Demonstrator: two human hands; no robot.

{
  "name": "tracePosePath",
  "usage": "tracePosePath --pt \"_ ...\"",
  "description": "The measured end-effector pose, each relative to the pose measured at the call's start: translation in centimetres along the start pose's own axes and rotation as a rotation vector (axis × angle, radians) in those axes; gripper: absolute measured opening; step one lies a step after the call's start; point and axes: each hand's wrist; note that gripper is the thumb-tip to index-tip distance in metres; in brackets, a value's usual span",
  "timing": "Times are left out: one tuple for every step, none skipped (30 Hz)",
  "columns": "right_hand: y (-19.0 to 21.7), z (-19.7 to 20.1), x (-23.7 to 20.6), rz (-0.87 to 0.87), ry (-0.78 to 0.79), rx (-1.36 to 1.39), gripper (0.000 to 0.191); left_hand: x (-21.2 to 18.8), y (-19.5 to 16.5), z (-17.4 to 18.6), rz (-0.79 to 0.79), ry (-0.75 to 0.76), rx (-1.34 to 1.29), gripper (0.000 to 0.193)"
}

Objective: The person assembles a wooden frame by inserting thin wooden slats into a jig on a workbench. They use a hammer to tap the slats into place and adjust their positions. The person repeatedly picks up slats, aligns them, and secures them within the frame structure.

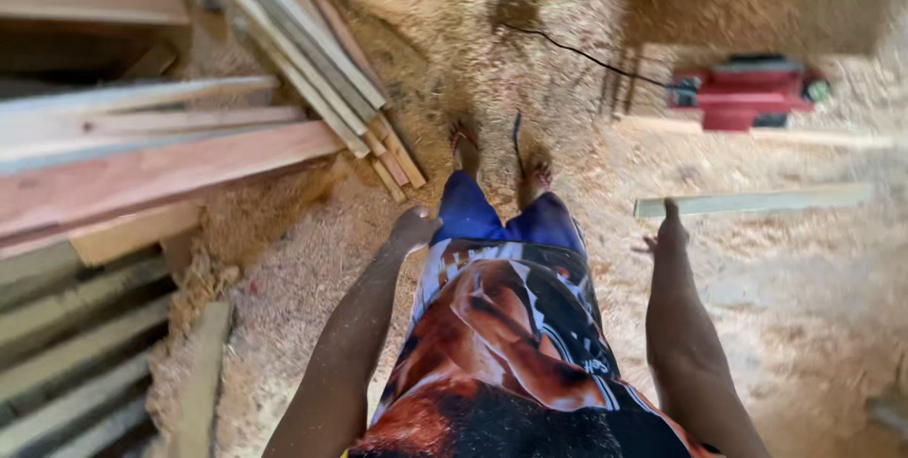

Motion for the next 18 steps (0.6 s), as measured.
tracePosePath --pt "0.0 -1.2 0.1 -0.009 0.011 -0.082 0.114 0.2 0.6 0.1 0.016 -0.029 -0.018 0.059" --pt "-0.2 -2.5 -0.1 0.035 0.037 -0.199 0.11 0.1 1.2 0.2 0.03 -0.055 -0.036 0.059" --pt "-0.4 -3.9 -0.5 0.121 0.063 -0.35 0.106 0.2 1.7 0.4 0.095 -0.018 -0.089 0.059" --pt "-0.6 -5.9 -1.0 0.242 0.107 -0.526 0.102 0.4 2.3 0.7 0.152 0.017 -0.141 0.059" --pt "-1.2 -7.7 -1.8 0.391 0.173 -0.703 0.098 0.6 2.8 1.0 0.208 0.058 -0.197 0.06" --pt "-1.6 -9.8 -2.9 0.556 0.239 -0.876 0.094 1.0 3.4 1.1 0.205 0.029 -0.221 0.059" --pt "-2.0 -12.2 -4.7 0.704 0.329 -0.977 0.09 1.2 3.9 1.4 0.206 -0.001 -0.248 0.058" --pt "-2.4 -15.0 -5.9 0.86 0.43 -1.041 0.086 2.0 4.7 1.4 0.206 -0.033 -0.277 0.058" --pt "-2.5 -18.0 -8.2 1.018 0.535 -1.075 0.082 2.5 5.3 1.8 0.239 -0.026 -0.332 0.058" --pt "-2.4 -21.2 -11.1 1.171 0.641 -1.082 0.078 3.2 6.1 2.1 0.27 -0.022 -0.385 0.058" --pt "-2.0 -24.8 -14.5 1.328 0.723 -1.108 0.073 3.8 7.1 2.6 0.3 -0.016 -0.436 0.058" --pt "-1.5 -28.4 -18.3 1.478 0.805 -1.13 0.068 4.4 8.0 3.2 0.292 -0.032 -0.397 0.056" --pt "-1.0 -31.9 -22.6 1.63 0.892 -1.073 0.065 5.2 9.1 4.0 0.282 -0.049 -0.356 0.055" --pt "-0.4 -35.7 -27.3 1.776 0.984 -1.005 0.062 6.3 10.4 4.9 0.272 -0.066 -0.314 0.053" --pt "0.6 -39.7 -32.1 1.852 1.013 -1.053 0.062 7.4 11.8 5.7 0.334 -0.038 -0.402 0.055" --pt "1.3 -44.4 -36.7 2.073 1.08 -1.045 0.065 8.5 13.3 6.6 0.402 -0.006 -0.487 0.058" --pt "1.5 -49.6 -41.1 2.137 1.205 -0.971 0.061 10.0 14.7 7.6 0.467 0.03 -0.567 0.062" --pt "1.5 -54.6 -44.9 2.29 1.04 -1.106 0.049 11.9 16.3 8.8 0.494 0.003 -0.604 0.061"
Point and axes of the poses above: each hand's wrist, its own x-axis towards the middle knuckle, its own z-axis out of the back of the hand, y = z × x, and after that the axes turned 13 degrees about x, right-handed
